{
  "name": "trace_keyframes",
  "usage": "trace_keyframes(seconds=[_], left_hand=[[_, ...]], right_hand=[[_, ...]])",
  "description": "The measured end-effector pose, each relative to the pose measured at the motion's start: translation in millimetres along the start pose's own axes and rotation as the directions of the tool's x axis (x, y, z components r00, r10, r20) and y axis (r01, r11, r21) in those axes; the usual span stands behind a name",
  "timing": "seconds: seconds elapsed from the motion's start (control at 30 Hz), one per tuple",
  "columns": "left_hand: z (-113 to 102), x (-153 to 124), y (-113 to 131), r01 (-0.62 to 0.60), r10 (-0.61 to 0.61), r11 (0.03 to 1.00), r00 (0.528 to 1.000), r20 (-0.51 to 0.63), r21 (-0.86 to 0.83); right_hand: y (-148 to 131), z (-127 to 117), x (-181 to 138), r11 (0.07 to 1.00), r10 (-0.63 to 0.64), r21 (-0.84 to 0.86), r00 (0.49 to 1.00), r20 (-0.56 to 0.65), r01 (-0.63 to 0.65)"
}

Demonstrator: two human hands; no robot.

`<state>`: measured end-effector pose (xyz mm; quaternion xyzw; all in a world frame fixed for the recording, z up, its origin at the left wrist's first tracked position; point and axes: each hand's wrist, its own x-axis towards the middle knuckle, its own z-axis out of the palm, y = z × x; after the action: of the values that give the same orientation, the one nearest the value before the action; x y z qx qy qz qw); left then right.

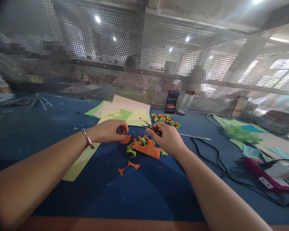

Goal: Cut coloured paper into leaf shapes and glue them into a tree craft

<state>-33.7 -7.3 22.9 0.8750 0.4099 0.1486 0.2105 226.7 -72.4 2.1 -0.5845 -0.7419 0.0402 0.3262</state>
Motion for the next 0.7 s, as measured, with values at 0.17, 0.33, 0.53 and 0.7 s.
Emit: trace_keyframes(seconds=[0.17, 0.33, 0.53, 0.7], left_hand=[[7, -5, 13, -0.093, 0.114, 0.991, 0.960, 0.256, -0.093], [49, -3, 27, -0.308, 0.314, 0.939, 0.949, -0.016, 0.152], [64, 7, 25, -0.373, 0.407, 0.887, 0.910, -0.076, 0.273], [38, 7, 14, -0.344, 0.464, 0.869, 0.815, -0.348, 0.355]], right_hand=[[-1, -1, 0, 1.000, 0.000, 0.002, 1.000, -0.008, 0.000], [1, 0, 1, 1.000, 0.001, 0.000, 1.000, -0.006, -0.001], [0, 1, 1, 1.000, 0.011, -0.014, 1.000, -0.014, -0.011], [0, 0, 2, 1.000, 0.013, -0.015, 1.000, -0.004, -0.013]])
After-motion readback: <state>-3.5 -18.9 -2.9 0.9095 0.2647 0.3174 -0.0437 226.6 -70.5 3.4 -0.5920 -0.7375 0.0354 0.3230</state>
